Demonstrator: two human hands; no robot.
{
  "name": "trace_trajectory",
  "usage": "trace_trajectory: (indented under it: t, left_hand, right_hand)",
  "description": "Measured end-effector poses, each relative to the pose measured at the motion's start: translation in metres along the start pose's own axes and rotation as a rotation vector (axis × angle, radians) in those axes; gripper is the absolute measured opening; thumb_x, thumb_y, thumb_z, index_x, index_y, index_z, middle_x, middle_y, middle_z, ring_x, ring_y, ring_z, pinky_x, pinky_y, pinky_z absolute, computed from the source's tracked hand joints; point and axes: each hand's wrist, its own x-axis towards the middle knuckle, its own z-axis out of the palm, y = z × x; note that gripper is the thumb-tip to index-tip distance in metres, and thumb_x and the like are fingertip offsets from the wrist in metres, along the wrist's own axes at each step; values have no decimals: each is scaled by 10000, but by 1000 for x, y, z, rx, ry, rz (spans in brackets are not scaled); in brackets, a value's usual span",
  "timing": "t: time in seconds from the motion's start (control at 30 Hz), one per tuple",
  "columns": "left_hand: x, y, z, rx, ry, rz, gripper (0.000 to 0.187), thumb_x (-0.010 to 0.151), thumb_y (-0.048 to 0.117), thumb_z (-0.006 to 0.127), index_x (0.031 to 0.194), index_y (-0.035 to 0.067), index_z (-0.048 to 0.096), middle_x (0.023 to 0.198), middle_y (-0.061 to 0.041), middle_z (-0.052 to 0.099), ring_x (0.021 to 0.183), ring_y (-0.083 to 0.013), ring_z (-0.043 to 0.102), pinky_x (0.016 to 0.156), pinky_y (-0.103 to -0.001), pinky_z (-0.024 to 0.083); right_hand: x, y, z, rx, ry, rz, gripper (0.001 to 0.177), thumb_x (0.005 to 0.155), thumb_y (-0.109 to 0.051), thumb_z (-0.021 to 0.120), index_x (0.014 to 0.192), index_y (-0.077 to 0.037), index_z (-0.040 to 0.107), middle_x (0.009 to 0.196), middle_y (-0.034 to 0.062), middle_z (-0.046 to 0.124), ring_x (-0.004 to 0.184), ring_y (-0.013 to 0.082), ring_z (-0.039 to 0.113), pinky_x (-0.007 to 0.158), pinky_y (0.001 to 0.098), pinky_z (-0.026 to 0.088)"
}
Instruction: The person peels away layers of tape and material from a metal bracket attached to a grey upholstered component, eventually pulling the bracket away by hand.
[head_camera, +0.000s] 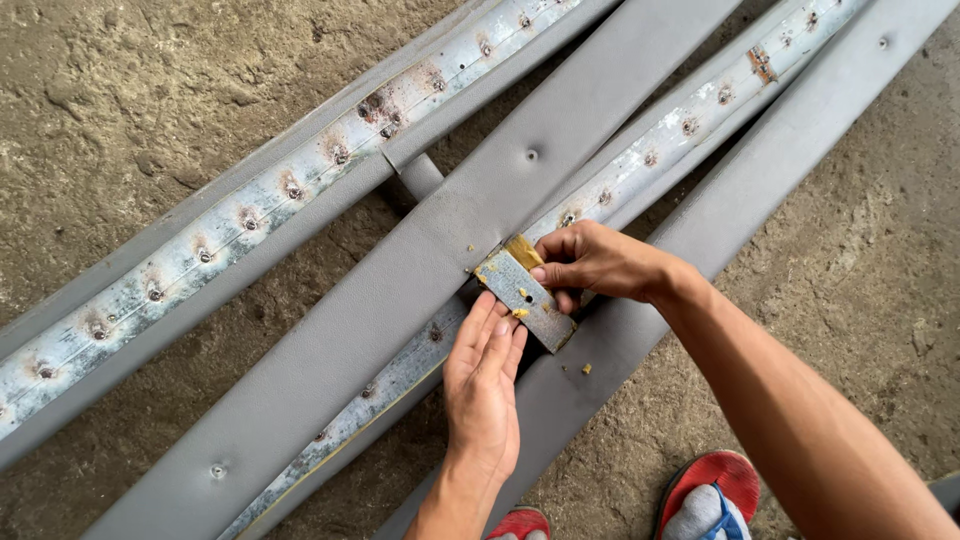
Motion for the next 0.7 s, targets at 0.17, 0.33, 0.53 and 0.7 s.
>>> trace_trajectory:
  t: [0.17, 0.33, 0.53, 0.7]
  left_hand:
    - [10, 2, -1, -6, -13, -50, 582, 1009, 193, 472, 1540, -15, 358, 1573, -180, 453, 1470, -286, 424, 1201, -432, 332]
    - [20, 7, -4, 30, -18, -126, 551, 1034, 231, 444, 1534, 9, 376, 1552, -171, 479, 1451, -267, 461, 1201, -425, 357]
    - [6, 6, -1, 36, 46, -29, 551, 1003, 188, 482, 1508, -24, 419, 1522, -168, 515, 1401, -268, 506, 1164, -438, 399]
    - [7, 10, -5, -19, 13, 44, 547, 1013, 157, 501, 1509, -52, 406, 1504, -198, 531, 1401, -290, 520, 1171, -414, 397]
  right_hand:
    - [-2, -13, 12, -187, 108, -20, 241, 954, -198, 653, 1071, -6, 742, 734, -3, 697, 570, 56, 625, 524, 252, 539]
    - [-8, -20, 22, -346, 228, 3, 240, 968, -201, 629, 1074, -6, 722, 712, 23, 702, 548, 84, 640, 511, 282, 554]
    - [-18, -17, 36, -332, 389, 11, 266, 964, -241, 655, 1054, 2, 718, 688, 26, 688, 556, 89, 642, 510, 290, 543]
    - [-21, -14, 30, -223, 383, 0, 274, 939, -280, 681, 1069, -46, 740, 688, -6, 678, 578, 64, 605, 523, 259, 521]
